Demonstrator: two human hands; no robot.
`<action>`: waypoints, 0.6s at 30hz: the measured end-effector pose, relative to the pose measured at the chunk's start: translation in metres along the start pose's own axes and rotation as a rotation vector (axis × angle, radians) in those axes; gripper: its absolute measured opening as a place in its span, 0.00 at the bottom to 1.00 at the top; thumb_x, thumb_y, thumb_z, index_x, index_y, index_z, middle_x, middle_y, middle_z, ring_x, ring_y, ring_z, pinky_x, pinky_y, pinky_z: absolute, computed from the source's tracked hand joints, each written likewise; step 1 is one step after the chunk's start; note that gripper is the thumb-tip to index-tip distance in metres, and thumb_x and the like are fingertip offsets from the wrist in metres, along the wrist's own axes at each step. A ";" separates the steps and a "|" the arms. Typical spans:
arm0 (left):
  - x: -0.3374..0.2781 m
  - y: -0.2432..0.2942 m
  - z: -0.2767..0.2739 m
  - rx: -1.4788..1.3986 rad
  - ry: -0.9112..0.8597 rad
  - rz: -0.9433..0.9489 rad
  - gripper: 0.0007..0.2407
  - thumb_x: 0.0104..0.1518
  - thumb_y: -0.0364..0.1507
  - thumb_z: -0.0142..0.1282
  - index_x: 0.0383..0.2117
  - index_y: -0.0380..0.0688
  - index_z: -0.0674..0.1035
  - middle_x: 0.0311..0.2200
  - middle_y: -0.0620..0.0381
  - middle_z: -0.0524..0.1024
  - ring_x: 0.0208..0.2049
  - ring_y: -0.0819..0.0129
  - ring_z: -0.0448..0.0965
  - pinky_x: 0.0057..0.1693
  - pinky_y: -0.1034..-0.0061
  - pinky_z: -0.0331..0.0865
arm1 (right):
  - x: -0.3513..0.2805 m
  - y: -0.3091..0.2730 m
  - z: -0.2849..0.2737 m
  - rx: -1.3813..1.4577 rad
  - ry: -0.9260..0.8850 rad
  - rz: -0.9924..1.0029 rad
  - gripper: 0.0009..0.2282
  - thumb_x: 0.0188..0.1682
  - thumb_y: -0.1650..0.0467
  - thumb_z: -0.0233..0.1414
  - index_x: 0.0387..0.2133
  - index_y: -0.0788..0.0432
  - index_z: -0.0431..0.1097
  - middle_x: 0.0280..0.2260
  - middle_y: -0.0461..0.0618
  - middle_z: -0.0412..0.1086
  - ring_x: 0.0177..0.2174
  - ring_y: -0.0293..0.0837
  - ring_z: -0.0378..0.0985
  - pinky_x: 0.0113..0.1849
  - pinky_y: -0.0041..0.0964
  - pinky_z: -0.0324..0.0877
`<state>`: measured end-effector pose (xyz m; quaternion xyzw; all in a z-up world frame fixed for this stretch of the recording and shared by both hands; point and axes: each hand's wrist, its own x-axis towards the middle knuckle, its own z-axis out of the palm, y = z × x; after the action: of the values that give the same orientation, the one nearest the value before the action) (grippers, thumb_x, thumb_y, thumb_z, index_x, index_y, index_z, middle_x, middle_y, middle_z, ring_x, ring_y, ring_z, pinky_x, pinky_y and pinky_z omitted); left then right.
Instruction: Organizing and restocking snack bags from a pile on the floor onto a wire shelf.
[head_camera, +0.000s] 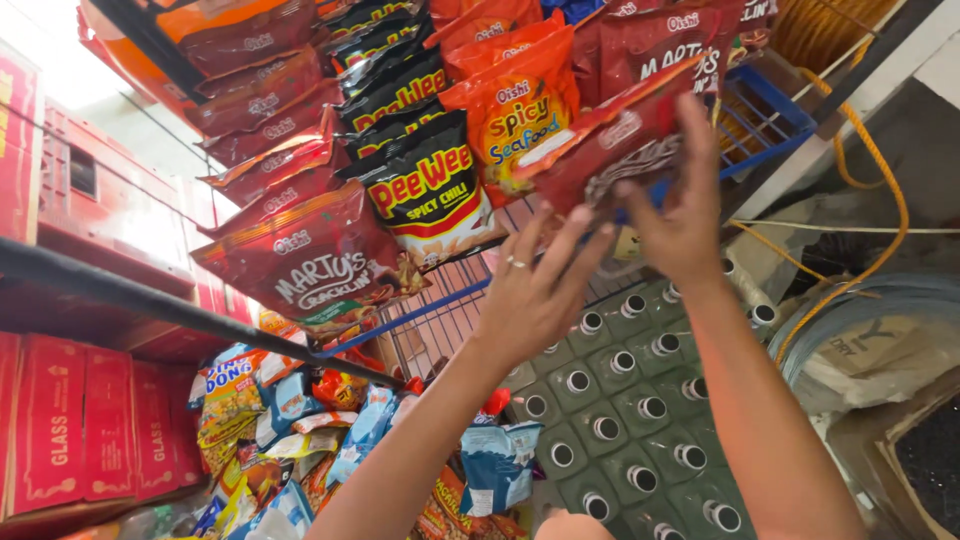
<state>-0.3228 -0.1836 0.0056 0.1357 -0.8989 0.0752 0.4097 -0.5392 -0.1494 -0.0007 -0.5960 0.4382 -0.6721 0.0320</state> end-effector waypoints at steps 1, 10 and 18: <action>0.016 0.005 0.002 -0.005 -0.001 0.003 0.26 0.59 0.25 0.59 0.67 0.51 0.70 0.71 0.51 0.55 0.69 0.45 0.60 0.67 0.54 0.63 | 0.005 -0.004 -0.013 -0.004 0.004 0.002 0.35 0.57 0.76 0.60 0.73 0.58 0.44 0.71 0.54 0.47 0.69 0.47 0.50 0.69 0.40 0.49; 0.119 0.040 0.113 -0.147 -0.053 0.086 0.28 0.62 0.25 0.53 0.71 0.47 0.64 0.74 0.57 0.45 0.74 0.50 0.53 0.70 0.63 0.64 | 0.034 0.058 -0.138 -0.178 0.216 -0.028 0.25 0.66 0.76 0.53 0.72 0.59 0.47 0.66 0.50 0.55 0.62 0.41 0.60 0.64 0.34 0.57; 0.171 0.022 0.176 0.082 -0.147 0.129 0.28 0.61 0.30 0.50 0.71 0.51 0.62 0.75 0.61 0.43 0.73 0.45 0.58 0.72 0.49 0.60 | 0.060 0.097 -0.135 -0.603 0.402 -0.076 0.21 0.70 0.68 0.51 0.71 0.61 0.53 0.62 0.55 0.60 0.62 0.50 0.65 0.64 0.41 0.59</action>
<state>-0.5629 -0.2371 0.0194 0.0995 -0.9295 0.1280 0.3313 -0.7152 -0.1686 -0.0021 -0.4505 0.5917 -0.6171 -0.2571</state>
